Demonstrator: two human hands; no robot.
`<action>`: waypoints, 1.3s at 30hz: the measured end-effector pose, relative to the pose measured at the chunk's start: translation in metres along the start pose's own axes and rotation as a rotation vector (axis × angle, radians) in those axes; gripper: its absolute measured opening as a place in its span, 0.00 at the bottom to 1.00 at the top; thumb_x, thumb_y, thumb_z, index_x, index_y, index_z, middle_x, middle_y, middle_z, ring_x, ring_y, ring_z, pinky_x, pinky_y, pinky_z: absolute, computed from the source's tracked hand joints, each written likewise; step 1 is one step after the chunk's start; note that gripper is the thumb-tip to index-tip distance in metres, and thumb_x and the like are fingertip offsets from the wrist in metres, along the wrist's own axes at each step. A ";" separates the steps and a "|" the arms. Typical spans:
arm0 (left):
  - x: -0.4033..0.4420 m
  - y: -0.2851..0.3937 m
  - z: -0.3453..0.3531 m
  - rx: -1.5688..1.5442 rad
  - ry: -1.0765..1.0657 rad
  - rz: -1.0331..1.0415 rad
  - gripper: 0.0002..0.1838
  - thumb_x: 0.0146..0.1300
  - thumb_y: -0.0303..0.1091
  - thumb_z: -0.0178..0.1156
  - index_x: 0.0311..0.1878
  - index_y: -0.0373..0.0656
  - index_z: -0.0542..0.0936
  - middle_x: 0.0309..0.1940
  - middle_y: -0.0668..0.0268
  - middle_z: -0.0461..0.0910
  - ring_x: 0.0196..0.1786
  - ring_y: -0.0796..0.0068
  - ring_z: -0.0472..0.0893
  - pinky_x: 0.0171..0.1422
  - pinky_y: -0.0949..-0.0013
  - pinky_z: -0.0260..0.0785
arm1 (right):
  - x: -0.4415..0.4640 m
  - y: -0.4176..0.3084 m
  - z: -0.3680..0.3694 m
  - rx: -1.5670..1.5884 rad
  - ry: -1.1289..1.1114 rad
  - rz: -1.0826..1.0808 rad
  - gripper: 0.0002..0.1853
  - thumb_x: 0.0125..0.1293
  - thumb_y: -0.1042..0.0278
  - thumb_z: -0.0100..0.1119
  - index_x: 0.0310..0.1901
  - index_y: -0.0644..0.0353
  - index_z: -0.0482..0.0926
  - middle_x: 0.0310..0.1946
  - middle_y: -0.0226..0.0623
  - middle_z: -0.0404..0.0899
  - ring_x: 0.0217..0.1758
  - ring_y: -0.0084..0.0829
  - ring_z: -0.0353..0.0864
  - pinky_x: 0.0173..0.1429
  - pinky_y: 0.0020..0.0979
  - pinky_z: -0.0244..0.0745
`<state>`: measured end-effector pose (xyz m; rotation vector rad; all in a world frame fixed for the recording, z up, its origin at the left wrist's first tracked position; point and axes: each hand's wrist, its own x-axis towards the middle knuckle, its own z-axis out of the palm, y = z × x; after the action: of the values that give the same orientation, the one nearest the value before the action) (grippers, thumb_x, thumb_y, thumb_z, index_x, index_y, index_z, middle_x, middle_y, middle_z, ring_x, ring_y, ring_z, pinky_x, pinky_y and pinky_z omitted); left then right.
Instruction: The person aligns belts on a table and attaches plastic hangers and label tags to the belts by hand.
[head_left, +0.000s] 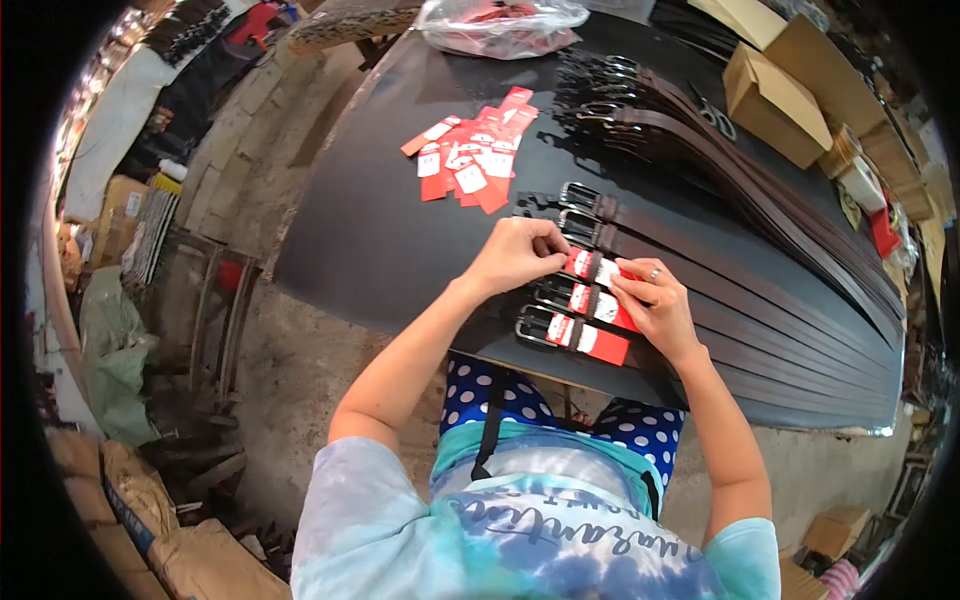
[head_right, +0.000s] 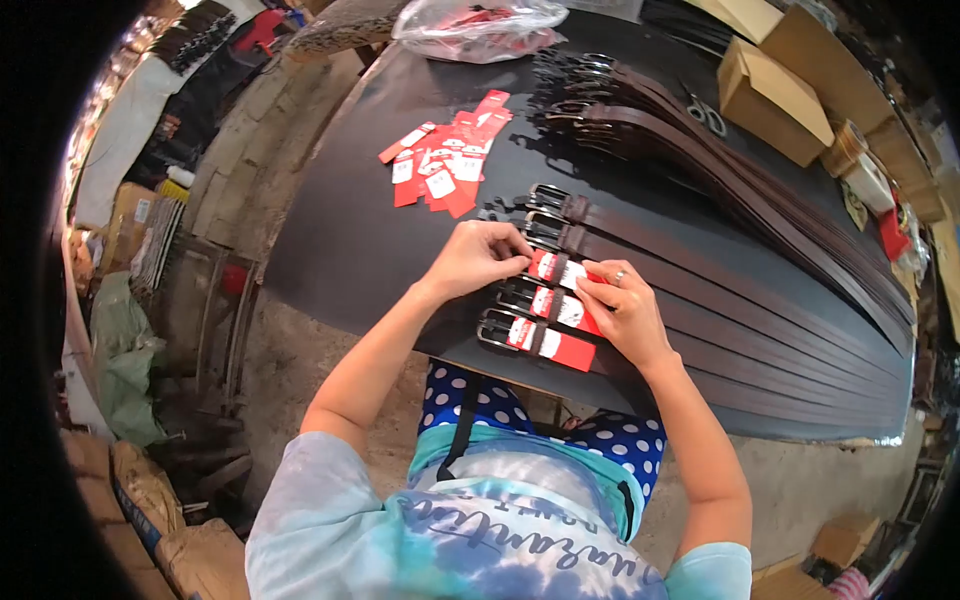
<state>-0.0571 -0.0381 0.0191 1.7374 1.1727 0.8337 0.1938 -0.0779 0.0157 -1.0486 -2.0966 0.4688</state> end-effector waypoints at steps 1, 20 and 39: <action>0.000 -0.001 0.000 -0.002 0.002 0.019 0.07 0.54 0.28 0.67 0.37 0.37 0.86 0.24 0.67 0.83 0.25 0.84 0.78 0.32 0.76 0.71 | 0.001 -0.002 0.001 -0.014 0.000 -0.006 0.09 0.56 0.77 0.69 0.40 0.64 0.86 0.44 0.43 0.85 0.49 0.41 0.82 0.52 0.35 0.79; 0.005 -0.050 -0.110 0.307 0.693 -0.195 0.11 0.53 0.32 0.68 0.37 0.34 0.86 0.29 0.54 0.86 0.33 0.68 0.86 0.40 0.66 0.76 | -0.020 -0.013 -0.029 -0.062 0.038 0.083 0.14 0.56 0.77 0.70 0.45 0.63 0.85 0.56 0.43 0.80 0.58 0.42 0.80 0.60 0.37 0.76; -0.002 -0.045 -0.162 0.068 0.437 -0.426 0.12 0.55 0.35 0.71 0.33 0.35 0.84 0.23 0.68 0.81 0.24 0.84 0.77 0.25 0.79 0.66 | -0.031 -0.015 -0.056 -0.085 0.090 0.152 0.10 0.58 0.82 0.66 0.43 0.63 0.85 0.51 0.42 0.82 0.52 0.39 0.82 0.54 0.33 0.78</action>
<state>-0.2150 0.0141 0.0442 1.3113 1.8018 0.9364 0.2397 -0.1116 0.0483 -1.2610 -1.9807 0.4016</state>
